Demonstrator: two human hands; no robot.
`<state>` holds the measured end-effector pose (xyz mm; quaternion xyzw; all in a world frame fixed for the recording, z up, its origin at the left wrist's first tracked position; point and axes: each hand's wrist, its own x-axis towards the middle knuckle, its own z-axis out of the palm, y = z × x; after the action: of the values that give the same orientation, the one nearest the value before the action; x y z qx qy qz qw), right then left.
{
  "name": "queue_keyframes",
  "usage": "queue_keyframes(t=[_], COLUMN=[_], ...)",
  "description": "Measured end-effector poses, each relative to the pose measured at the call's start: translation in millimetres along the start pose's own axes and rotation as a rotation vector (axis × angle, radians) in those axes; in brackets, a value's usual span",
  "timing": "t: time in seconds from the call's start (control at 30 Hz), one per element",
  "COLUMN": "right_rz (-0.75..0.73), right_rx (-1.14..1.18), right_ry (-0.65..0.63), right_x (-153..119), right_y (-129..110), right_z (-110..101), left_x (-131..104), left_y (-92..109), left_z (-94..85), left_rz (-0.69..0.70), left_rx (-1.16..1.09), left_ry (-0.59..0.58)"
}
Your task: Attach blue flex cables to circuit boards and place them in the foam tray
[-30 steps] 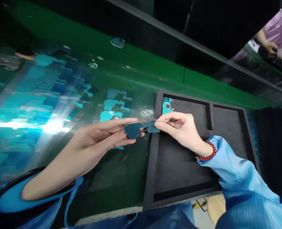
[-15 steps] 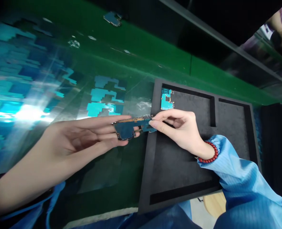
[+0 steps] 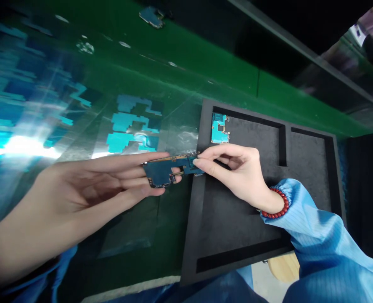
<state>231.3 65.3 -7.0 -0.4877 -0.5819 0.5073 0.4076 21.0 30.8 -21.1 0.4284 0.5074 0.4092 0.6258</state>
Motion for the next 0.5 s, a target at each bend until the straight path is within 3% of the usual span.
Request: queue_keyframes(t=[0.3,0.5], right_rz=[0.008,0.025], right_rx=[-0.006,-0.029], right_ry=[0.019,0.019], right_x=[-1.0,-1.3], right_y=[0.0,2.2], right_z=[2.0,2.3], left_x=[-2.6,0.0], left_y=[8.3,0.2], left_z=[4.7,0.3], left_rz=[-0.097,-0.007], left_rx=[0.010,0.036], left_ry=[0.067,0.026])
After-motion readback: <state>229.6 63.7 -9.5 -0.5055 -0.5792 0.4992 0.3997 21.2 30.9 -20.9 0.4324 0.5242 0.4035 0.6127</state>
